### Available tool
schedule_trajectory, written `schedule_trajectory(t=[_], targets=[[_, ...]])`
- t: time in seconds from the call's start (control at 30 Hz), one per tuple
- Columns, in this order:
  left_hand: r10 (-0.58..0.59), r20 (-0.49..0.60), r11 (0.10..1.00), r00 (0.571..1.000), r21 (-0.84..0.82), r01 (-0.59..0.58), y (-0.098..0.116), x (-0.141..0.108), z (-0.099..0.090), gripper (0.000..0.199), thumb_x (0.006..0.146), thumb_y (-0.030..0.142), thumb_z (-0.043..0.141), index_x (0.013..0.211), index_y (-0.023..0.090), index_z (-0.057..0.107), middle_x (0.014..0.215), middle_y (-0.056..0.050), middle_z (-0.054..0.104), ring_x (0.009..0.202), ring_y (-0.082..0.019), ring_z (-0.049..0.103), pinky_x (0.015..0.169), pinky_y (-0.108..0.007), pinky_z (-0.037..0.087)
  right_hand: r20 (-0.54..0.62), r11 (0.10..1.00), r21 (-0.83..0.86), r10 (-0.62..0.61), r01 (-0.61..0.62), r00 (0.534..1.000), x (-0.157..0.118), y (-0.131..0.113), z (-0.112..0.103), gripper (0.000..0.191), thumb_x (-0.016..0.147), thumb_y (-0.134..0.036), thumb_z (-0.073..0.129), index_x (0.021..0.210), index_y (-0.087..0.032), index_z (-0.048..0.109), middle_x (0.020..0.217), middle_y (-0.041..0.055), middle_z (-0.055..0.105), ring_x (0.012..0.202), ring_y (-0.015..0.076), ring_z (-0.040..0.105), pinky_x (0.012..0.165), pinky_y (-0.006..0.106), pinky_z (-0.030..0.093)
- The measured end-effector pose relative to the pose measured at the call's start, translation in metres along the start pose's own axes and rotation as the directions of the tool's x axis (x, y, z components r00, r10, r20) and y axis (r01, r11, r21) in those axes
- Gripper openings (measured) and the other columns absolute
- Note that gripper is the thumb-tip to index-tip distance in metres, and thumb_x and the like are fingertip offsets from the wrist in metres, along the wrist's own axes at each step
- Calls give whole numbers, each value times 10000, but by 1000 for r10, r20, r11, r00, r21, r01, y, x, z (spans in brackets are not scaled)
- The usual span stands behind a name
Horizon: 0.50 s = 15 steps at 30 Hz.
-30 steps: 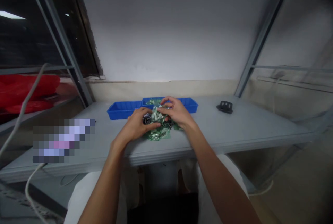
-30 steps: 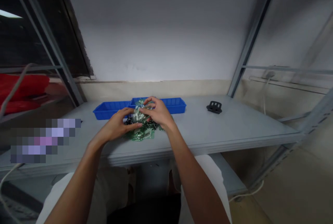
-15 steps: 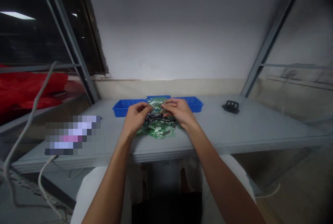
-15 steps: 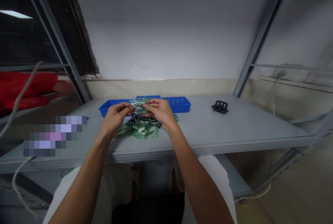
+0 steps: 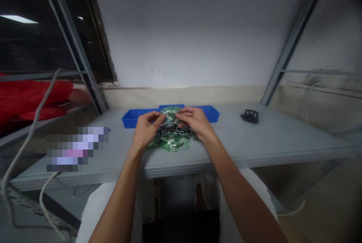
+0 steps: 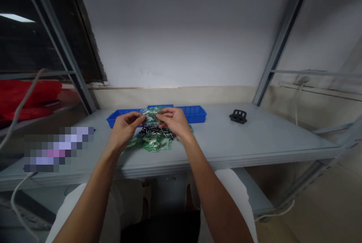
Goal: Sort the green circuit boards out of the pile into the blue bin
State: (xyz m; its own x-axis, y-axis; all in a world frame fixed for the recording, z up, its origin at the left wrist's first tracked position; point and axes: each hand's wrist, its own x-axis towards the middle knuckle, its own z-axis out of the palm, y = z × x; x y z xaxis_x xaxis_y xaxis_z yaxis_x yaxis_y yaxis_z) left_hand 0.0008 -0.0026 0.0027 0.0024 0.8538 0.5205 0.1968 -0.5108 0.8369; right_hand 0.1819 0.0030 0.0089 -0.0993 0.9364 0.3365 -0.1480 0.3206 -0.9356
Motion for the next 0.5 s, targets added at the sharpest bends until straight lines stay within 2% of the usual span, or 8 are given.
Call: schedule_trajectory(t=[0.17,0.27,0.37,0.43,0.5], targets=[[24,9,999,1000,24,-25,-5,1,-2,162,768,338,703,723,188,662,729,-15,647,695,-142,575,700,-302,461,29,999,-43,0,1,1000,2,1,-6,80,670,-218,738,736,-211,693,792,23,705,756,183,654,684,355,579],[52,16,998,999,18,-52,-3,0,-2,95,749,281,709,774,195,680,808,-21,680,762,-153,613,740,-312,483,26,984,-128,-125,127,992,4,3,-11,59,666,-180,727,700,-225,710,831,26,724,832,198,669,797,384,553],[92,13,996,996,-11,-92,0,-1,-2,33,738,210,685,767,198,694,919,-41,711,898,-181,647,818,-335,497,40,936,-202,-285,287,958,4,5,-13,97,693,-152,697,636,-229,702,917,31,735,957,206,665,924,393,495],[90,11,996,996,-22,-89,2,-2,-2,32,742,193,664,745,195,695,922,-48,719,913,-187,652,836,-345,499,30,930,-214,-301,301,953,3,6,-13,115,702,-138,679,638,-231,703,904,28,733,951,201,665,917,384,492],[58,12,998,998,-12,-58,3,-3,-2,42,740,197,661,761,194,696,879,-43,717,851,-176,649,807,-340,501,4,949,-209,-240,235,971,3,6,-11,119,713,-136,662,666,-234,711,824,21,720,857,188,667,833,365,515]])
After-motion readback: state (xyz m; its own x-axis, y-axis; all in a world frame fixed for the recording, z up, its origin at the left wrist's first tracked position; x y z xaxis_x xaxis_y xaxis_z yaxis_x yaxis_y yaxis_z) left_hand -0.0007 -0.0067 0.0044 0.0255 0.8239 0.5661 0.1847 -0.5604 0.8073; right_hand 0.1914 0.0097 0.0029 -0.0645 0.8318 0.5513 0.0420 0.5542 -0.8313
